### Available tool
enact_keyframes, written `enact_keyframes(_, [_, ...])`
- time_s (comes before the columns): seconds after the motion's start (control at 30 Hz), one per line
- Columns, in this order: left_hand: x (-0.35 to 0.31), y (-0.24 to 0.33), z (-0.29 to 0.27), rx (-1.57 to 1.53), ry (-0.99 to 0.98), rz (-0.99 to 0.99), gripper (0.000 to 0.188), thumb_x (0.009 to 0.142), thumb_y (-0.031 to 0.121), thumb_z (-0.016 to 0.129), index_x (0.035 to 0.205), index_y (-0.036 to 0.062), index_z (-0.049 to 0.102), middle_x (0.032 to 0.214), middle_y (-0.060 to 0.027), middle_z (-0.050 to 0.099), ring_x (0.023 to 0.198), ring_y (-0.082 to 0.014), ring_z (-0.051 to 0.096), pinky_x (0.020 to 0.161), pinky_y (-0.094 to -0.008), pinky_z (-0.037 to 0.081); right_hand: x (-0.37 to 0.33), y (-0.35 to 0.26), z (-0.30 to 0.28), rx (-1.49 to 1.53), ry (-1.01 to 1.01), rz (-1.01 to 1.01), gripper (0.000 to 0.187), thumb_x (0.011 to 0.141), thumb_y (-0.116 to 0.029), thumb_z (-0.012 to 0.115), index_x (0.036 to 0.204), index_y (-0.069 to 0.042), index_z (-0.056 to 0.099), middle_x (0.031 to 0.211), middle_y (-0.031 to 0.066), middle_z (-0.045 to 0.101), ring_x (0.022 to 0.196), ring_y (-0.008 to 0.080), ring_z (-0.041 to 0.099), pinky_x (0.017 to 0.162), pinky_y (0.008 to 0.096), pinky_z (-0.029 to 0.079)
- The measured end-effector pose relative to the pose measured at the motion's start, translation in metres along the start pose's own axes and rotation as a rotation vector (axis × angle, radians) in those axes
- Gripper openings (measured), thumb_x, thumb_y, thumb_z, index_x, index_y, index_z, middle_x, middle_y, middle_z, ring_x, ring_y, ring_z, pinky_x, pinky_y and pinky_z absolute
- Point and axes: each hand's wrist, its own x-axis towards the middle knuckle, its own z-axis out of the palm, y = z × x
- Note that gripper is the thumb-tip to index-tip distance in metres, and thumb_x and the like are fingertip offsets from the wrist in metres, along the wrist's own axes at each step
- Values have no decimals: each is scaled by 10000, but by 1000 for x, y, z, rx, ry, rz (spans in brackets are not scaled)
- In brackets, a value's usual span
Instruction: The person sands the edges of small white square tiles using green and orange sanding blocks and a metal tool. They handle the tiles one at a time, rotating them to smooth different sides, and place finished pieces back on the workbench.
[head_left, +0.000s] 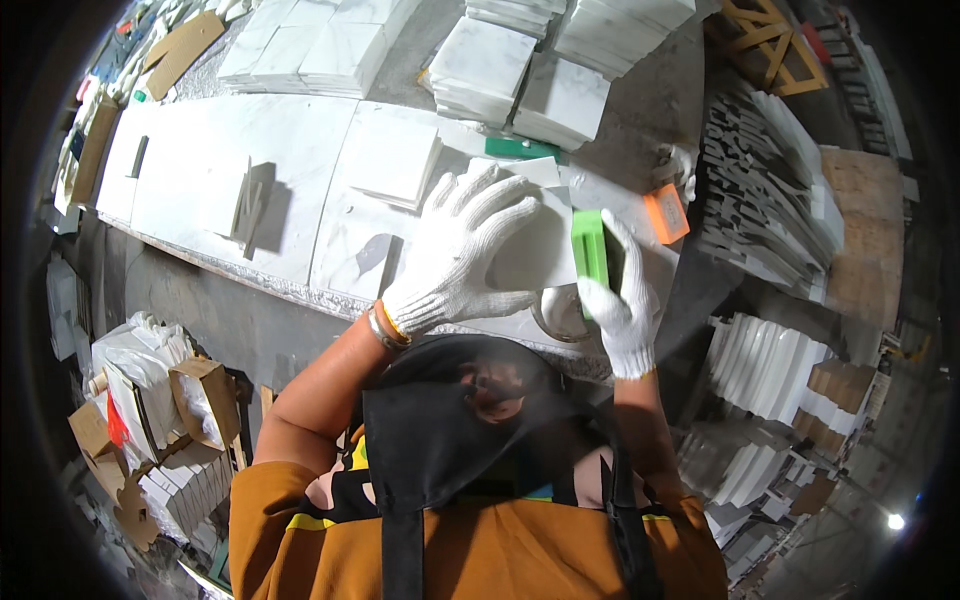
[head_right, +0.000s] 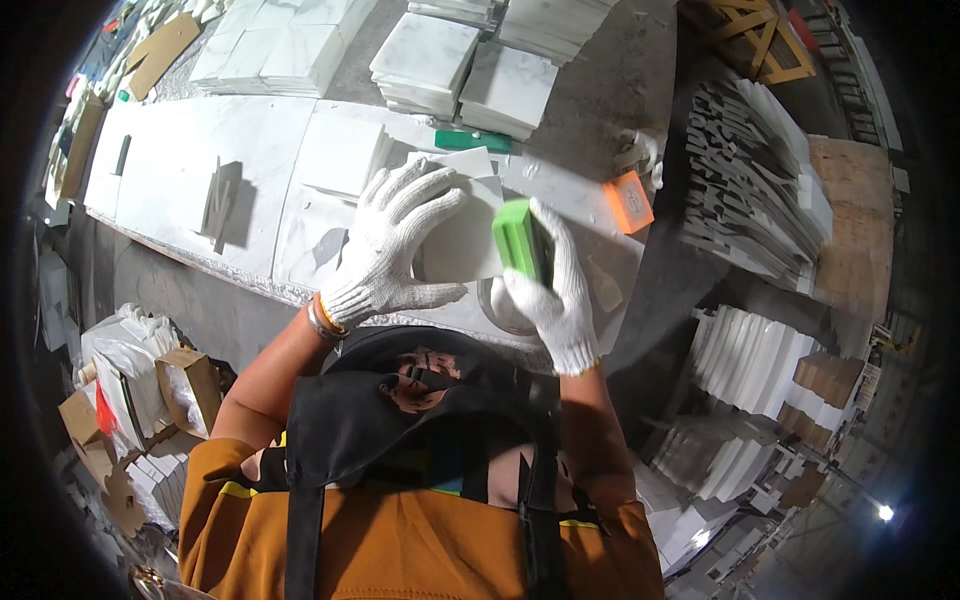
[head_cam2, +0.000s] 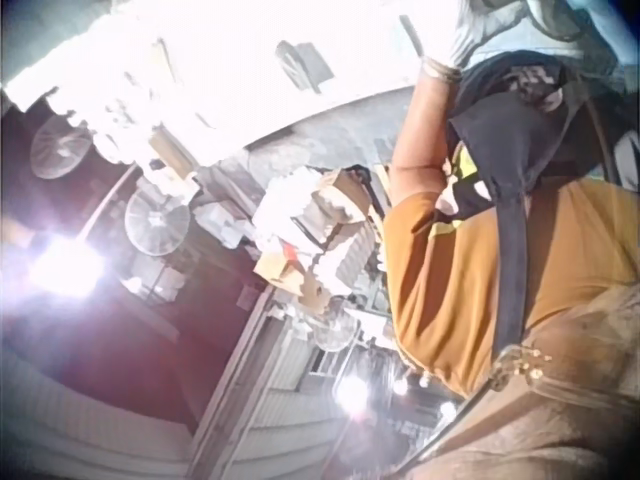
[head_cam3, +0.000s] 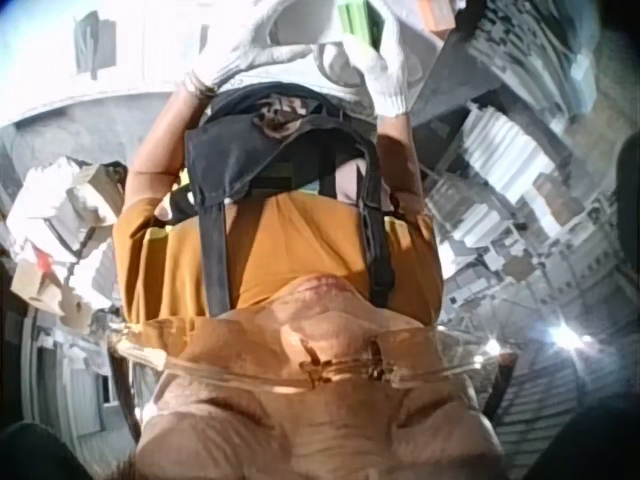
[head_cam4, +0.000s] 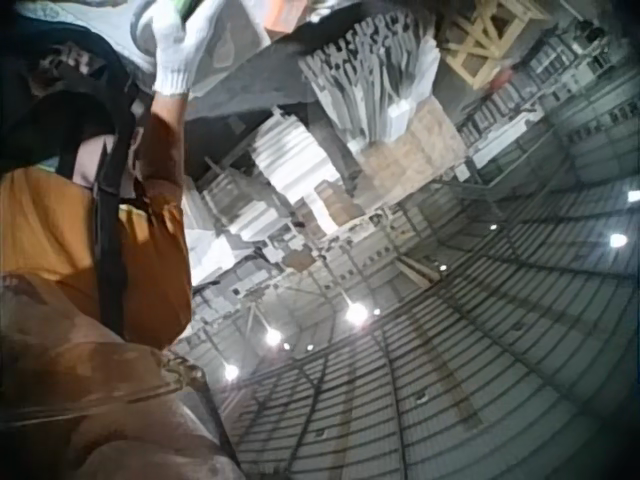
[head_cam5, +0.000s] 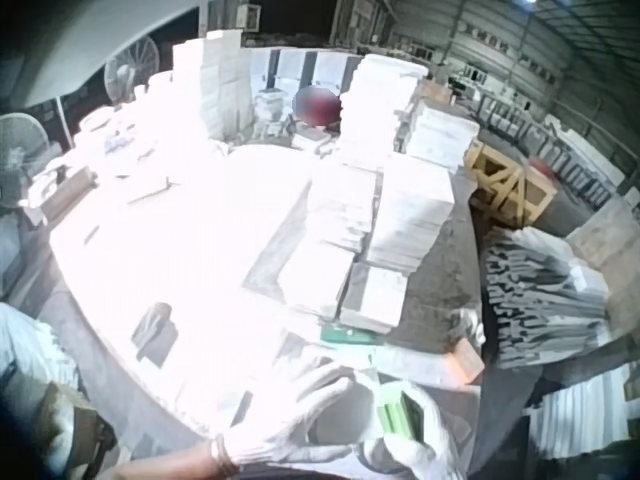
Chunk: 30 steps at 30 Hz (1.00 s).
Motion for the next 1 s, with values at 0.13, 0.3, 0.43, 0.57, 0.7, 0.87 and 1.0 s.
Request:
enact_keyframes(0.13, [3,1,-1,-17,4,26,810,620,442,847,1317,131,576,1407,-118,514,1350,-370,425,1092,-560,321,36,20,13,468,-30,211,614,930,-153,606,1490,-38,382,1377,97,510,1232,164,494,1067,309,395])
enact_keyframes(0.3, [0,-2,0,-10,13,28,802,616,424,849,1310,129,576,1410,-119,511,1346,-369,428,1091,-548,325,3,-7,-9,213,-112,199,703,835,-1,684,1476,-43,400,1425,99,506,1294,202,503,1110,347,387])
enact_keyframes(0.43, [4,-1,-1,-26,-4,35,798,612,420,854,1300,125,580,1403,-122,515,1345,-371,429,1088,-542,330,3,0,-10,423,-119,263,732,825,-9,677,1492,-32,376,1452,107,481,1327,200,463,1123,357,364])
enact_keyframes(0.57, [5,2,-4,-36,-4,43,785,611,413,853,1290,124,584,1394,-120,520,1346,-372,427,1085,-540,332,31,17,3,610,-63,290,710,853,-20,640,1508,-22,365,1465,93,454,1335,171,424,1121,324,344])
enact_keyframes(0.7, [2,-4,-1,-22,16,60,798,609,415,849,1297,115,577,1393,-126,521,1348,-372,426,1083,-543,332,-2,11,-12,562,-157,331,696,833,2,681,1479,-36,424,1475,120,470,1363,222,436,1155,367,317])
enact_keyframes(0.87, [4,-2,-1,-28,3,58,806,602,407,849,1300,111,578,1395,-128,522,1348,-371,429,1085,-539,334,5,11,-5,704,-92,351,716,824,-3,701,1483,-46,424,1491,99,456,1358,197,432,1139,342,340])
enact_keyframes(1.0, [4,-2,-3,-33,-5,63,806,604,397,847,1309,119,575,1401,-129,519,1350,-374,428,1090,-539,331,30,25,4,670,-62,258,711,837,-1,670,1496,-51,408,1492,90,456,1350,181,433,1128,332,350])
